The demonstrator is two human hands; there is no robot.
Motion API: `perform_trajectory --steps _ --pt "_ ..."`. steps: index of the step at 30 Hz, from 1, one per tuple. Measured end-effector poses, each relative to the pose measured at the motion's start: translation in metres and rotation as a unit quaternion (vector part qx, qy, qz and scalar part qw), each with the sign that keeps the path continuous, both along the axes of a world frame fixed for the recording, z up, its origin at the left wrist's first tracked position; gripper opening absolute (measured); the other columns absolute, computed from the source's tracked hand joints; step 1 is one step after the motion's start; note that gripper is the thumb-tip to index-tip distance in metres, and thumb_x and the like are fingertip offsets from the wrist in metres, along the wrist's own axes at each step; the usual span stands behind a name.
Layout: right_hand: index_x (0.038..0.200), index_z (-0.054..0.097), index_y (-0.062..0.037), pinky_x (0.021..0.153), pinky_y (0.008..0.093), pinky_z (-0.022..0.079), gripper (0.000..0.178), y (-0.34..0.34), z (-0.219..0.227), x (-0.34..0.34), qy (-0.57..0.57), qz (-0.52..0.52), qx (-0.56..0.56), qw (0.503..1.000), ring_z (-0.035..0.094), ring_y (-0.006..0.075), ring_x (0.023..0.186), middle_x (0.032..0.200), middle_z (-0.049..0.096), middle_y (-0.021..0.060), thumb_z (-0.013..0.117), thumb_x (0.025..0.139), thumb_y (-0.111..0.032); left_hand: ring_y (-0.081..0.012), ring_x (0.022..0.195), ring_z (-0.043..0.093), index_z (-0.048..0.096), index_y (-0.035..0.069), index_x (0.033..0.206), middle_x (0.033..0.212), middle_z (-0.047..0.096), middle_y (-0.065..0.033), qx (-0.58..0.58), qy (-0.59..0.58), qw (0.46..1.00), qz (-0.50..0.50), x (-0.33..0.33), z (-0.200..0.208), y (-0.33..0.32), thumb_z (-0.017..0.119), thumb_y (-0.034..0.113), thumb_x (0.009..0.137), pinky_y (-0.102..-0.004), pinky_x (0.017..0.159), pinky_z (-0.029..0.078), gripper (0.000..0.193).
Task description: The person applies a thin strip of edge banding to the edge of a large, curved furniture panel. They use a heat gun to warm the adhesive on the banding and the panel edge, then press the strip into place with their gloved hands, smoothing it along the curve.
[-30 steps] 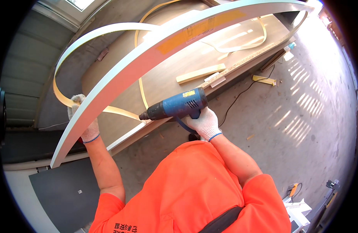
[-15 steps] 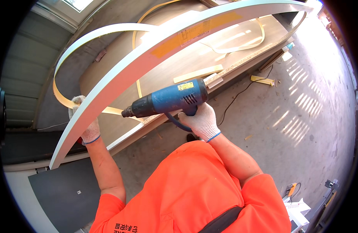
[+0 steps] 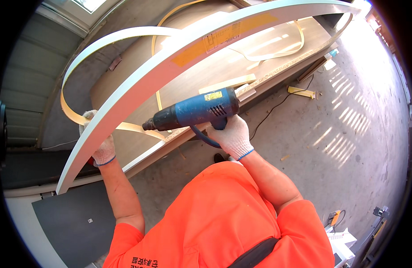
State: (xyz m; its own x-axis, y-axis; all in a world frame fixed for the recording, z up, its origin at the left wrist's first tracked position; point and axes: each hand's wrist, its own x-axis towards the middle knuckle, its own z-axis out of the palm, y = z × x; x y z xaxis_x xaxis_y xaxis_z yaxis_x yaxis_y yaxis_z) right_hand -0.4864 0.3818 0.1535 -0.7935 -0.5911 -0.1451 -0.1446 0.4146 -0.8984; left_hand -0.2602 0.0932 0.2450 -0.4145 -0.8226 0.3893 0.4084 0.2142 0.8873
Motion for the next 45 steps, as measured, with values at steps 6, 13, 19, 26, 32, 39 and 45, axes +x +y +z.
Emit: perform_trajectory --steps 6,13,19,26,32,39,45 --pt "0.113 0.072 -0.0063 0.088 0.0437 0.058 0.048 0.012 -0.032 -0.003 0.000 0.020 0.067 0.998 0.074 0.0387 0.099 0.101 0.076 0.0185 0.078 0.075 -0.034 -0.0166 0.090 0.062 0.064 -0.001 0.117 0.102 0.062 -0.0112 -0.033 -0.043 0.998 0.045 0.000 -0.003 -0.002 0.074 0.023 0.099 -0.0292 0.080 0.056 0.032" --pt "0.114 0.072 -0.0054 0.089 0.0434 0.058 0.049 0.016 -0.040 -0.002 0.029 0.012 0.096 0.995 0.074 0.0387 0.101 0.102 0.076 0.0193 0.079 0.075 -0.035 -0.0144 0.085 0.061 0.061 -0.003 0.117 0.099 0.062 -0.0097 -0.172 -0.151 0.967 0.108 0.006 -0.008 -0.009 0.071 0.024 0.099 -0.0263 0.076 0.053 0.034" --pt "0.109 0.073 -0.0058 0.085 0.0404 0.058 0.043 0.010 -0.017 0.001 -0.020 0.002 0.028 0.999 0.075 0.0332 0.094 0.097 0.077 0.0155 0.080 0.075 -0.033 -0.0130 0.085 0.061 0.061 -0.002 0.118 0.098 0.062 -0.0089 -0.098 -0.105 0.986 0.080 0.004 -0.005 -0.005 0.068 0.023 0.100 -0.0251 0.076 0.053 0.032" --pt "0.105 0.072 -0.0048 0.082 0.0367 0.057 0.038 -0.001 0.031 0.002 -0.066 -0.003 -0.047 0.997 0.073 0.0246 0.085 0.091 0.074 0.0103 0.081 0.076 -0.027 -0.0120 0.085 0.062 0.061 -0.003 0.118 0.099 0.063 -0.0087 0.067 -0.002 0.997 0.040 -0.006 0.006 0.013 0.063 0.018 0.103 -0.0249 0.077 0.054 0.026" --pt "0.106 0.072 -0.0055 0.083 0.0372 0.057 0.038 0.000 0.035 -0.001 -0.064 0.007 -0.031 0.997 0.073 0.0255 0.087 0.091 0.074 0.0104 0.080 0.076 -0.027 -0.0123 0.085 0.062 0.061 -0.003 0.118 0.099 0.063 -0.0086 0.032 -0.013 0.999 0.013 0.001 0.000 0.004 0.062 0.017 0.103 -0.0242 0.075 0.053 0.025" --pt "0.113 0.071 -0.0070 0.087 0.0413 0.058 0.046 0.009 -0.010 0.002 -0.020 0.005 0.025 0.999 0.075 0.0338 0.097 0.099 0.077 0.0144 0.080 0.075 -0.031 -0.0141 0.085 0.063 0.060 -0.004 0.117 0.099 0.062 -0.0099 0.077 -0.001 0.997 0.028 -0.005 0.005 0.009 0.063 0.015 0.102 -0.0256 0.077 0.056 0.025" --pt "0.113 0.071 -0.0069 0.087 0.0418 0.058 0.047 0.014 -0.038 0.006 -0.003 0.018 0.076 0.997 0.075 0.0358 0.098 0.100 0.077 0.0166 0.080 0.075 -0.032 -0.0151 0.085 0.064 0.060 -0.003 0.118 0.101 0.062 -0.0109 -0.203 -0.155 0.961 0.108 0.004 -0.004 -0.006 0.067 0.015 0.101 -0.0262 0.077 0.057 0.026"
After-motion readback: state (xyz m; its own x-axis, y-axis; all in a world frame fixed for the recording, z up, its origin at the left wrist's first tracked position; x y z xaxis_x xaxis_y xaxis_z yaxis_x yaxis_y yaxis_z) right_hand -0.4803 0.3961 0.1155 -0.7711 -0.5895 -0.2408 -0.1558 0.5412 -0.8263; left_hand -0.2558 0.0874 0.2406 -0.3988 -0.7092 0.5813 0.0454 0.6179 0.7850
